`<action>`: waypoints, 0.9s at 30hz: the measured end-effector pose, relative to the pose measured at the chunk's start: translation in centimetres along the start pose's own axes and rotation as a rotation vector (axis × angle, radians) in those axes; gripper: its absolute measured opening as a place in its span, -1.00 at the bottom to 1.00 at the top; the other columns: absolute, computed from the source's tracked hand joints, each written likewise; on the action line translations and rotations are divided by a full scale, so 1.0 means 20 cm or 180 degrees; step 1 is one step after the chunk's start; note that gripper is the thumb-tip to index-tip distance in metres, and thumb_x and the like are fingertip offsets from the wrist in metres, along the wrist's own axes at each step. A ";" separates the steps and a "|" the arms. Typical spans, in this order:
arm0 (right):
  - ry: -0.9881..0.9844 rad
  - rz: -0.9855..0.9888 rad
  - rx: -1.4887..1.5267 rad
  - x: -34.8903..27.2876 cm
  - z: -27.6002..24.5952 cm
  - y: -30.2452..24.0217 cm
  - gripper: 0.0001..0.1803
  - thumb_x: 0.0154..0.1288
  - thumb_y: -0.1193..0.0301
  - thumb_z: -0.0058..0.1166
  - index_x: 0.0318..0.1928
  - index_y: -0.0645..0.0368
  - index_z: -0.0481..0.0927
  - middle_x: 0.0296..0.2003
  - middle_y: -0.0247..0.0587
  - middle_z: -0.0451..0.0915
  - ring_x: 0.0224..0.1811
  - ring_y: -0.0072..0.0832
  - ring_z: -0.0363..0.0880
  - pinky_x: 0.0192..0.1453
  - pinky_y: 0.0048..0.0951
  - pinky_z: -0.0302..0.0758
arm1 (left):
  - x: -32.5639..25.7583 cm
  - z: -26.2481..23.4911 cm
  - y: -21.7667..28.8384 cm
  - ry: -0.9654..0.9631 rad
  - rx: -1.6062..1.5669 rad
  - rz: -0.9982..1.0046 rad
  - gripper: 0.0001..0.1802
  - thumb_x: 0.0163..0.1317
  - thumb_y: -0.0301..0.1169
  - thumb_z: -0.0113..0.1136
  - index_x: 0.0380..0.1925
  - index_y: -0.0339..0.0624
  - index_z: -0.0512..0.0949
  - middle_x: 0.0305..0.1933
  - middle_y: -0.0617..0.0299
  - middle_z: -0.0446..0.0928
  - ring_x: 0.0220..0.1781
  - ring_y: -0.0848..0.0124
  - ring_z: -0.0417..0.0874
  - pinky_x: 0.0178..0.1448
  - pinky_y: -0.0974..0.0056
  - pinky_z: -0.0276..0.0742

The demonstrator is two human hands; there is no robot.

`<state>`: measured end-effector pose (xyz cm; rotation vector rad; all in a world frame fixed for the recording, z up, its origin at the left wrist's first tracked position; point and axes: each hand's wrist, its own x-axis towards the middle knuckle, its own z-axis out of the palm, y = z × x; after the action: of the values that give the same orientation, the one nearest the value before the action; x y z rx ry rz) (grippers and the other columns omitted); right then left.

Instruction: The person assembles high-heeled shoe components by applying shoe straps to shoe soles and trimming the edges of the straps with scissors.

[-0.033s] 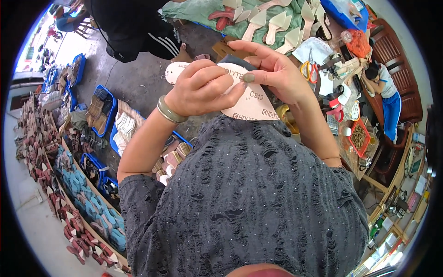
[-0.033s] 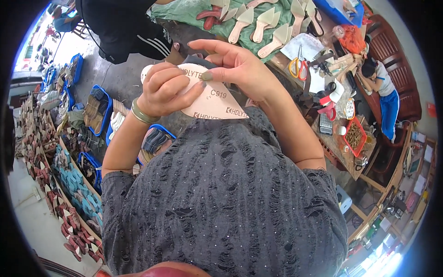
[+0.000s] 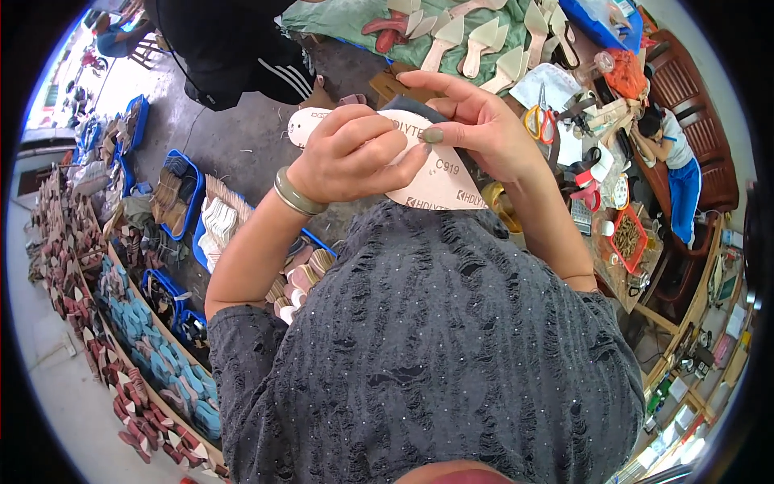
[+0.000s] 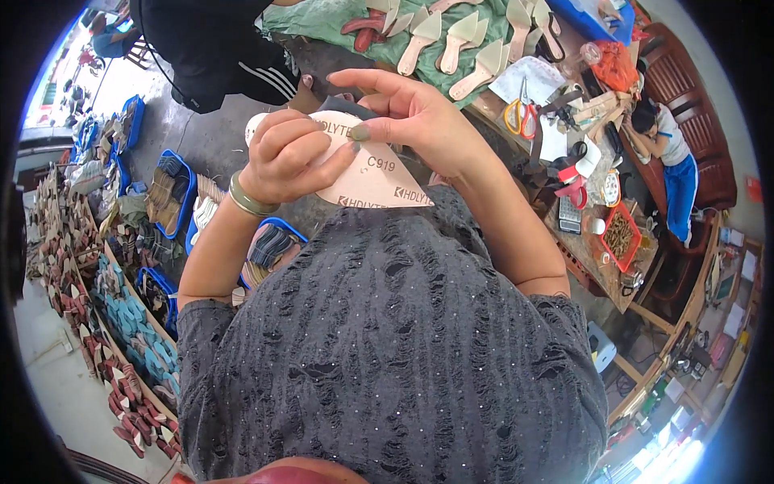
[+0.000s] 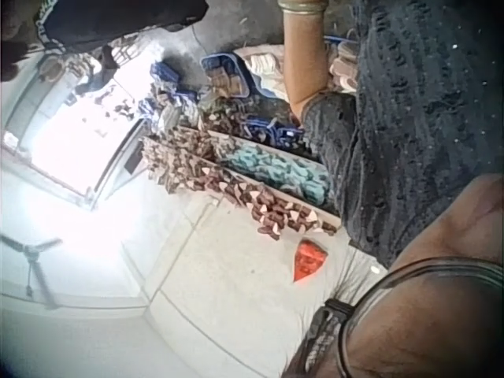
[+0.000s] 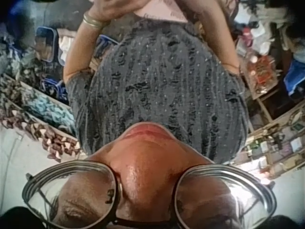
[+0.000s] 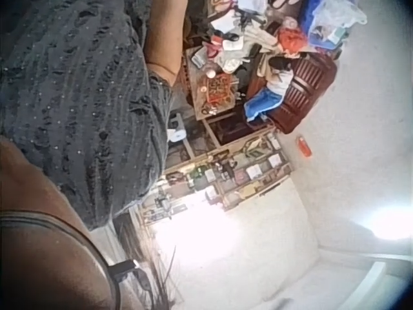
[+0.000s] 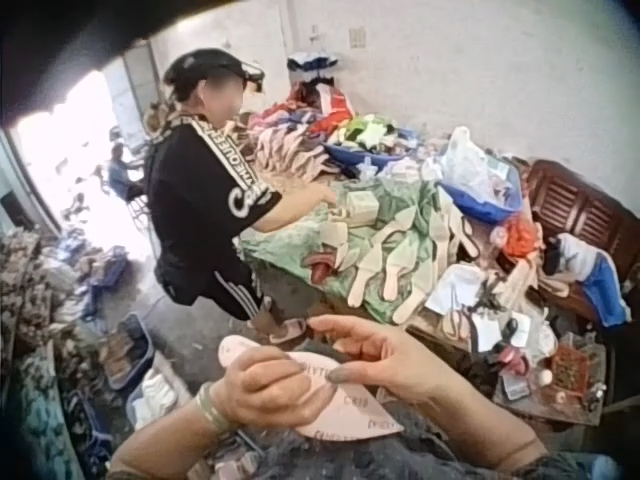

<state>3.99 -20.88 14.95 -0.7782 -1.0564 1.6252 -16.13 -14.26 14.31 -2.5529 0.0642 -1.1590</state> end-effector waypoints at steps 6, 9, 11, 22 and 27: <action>0.0231 -0.0155 0.0457 0.00 -0.03 0.07 -0.44 0.17 0.61 0.04 0.22 0.19 0.33 -0.25 -0.32 0.60 -0.20 -0.66 0.56 -0.11 -0.65 0.49 | 0.02 0.01 -0.03 -0.0216 -0.0440 -0.0337 -0.62 -0.14 -0.44 0.22 -0.21 0.10 0.53 -0.21 0.36 0.37 -0.11 0.37 0.46 -0.05 0.26 0.48; 0.0392 -0.0270 0.0640 0.02 -0.08 0.11 -0.44 0.18 0.62 0.03 0.23 0.21 0.31 -0.23 -0.31 0.60 -0.21 -0.65 0.57 -0.12 -0.65 0.50 | -0.02 0.06 -0.03 0.0037 -0.0942 -0.1714 -0.55 -0.16 -0.50 0.22 -0.14 -0.07 0.48 -0.16 0.25 0.42 -0.10 0.26 0.49 -0.04 0.20 0.47; 0.0532 -0.0258 0.0709 0.04 -0.12 0.13 -0.43 0.18 0.62 0.02 0.24 0.21 0.30 -0.22 -0.31 0.60 -0.21 -0.65 0.57 -0.12 -0.65 0.50 | -0.05 0.08 -0.07 -0.0767 -0.0666 -0.1767 -0.49 -0.16 -0.54 0.23 -0.09 -0.18 0.42 -0.13 0.15 0.46 -0.07 0.17 0.50 -0.02 0.18 0.45; 0.0526 -0.0246 0.0458 0.20 -0.38 0.12 -0.51 0.23 0.55 0.05 0.19 0.23 0.33 -0.27 -0.39 0.57 -0.18 -0.68 0.56 -0.09 -0.64 0.49 | 0.01 0.37 -0.24 -0.0950 -0.0115 -0.1595 -0.67 -0.05 -0.50 0.09 -0.18 -0.21 0.46 -0.25 0.14 0.43 -0.11 0.15 0.46 0.07 0.13 0.41; 0.0660 -0.0275 0.0667 0.27 -0.51 0.05 -0.59 0.25 0.52 0.05 0.12 0.25 0.38 -0.28 -0.39 0.56 -0.22 -0.67 0.55 -0.12 -0.61 0.52 | 0.13 0.50 -0.31 -0.0911 0.0155 -0.1500 -0.69 -0.02 -0.47 0.07 -0.19 -0.19 0.46 -0.25 0.15 0.41 -0.10 0.16 0.45 0.07 0.15 0.39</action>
<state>11.02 -13.11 9.86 -0.7326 -0.7497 1.5172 -7.57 -6.15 12.10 -2.7393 -0.6554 -0.9054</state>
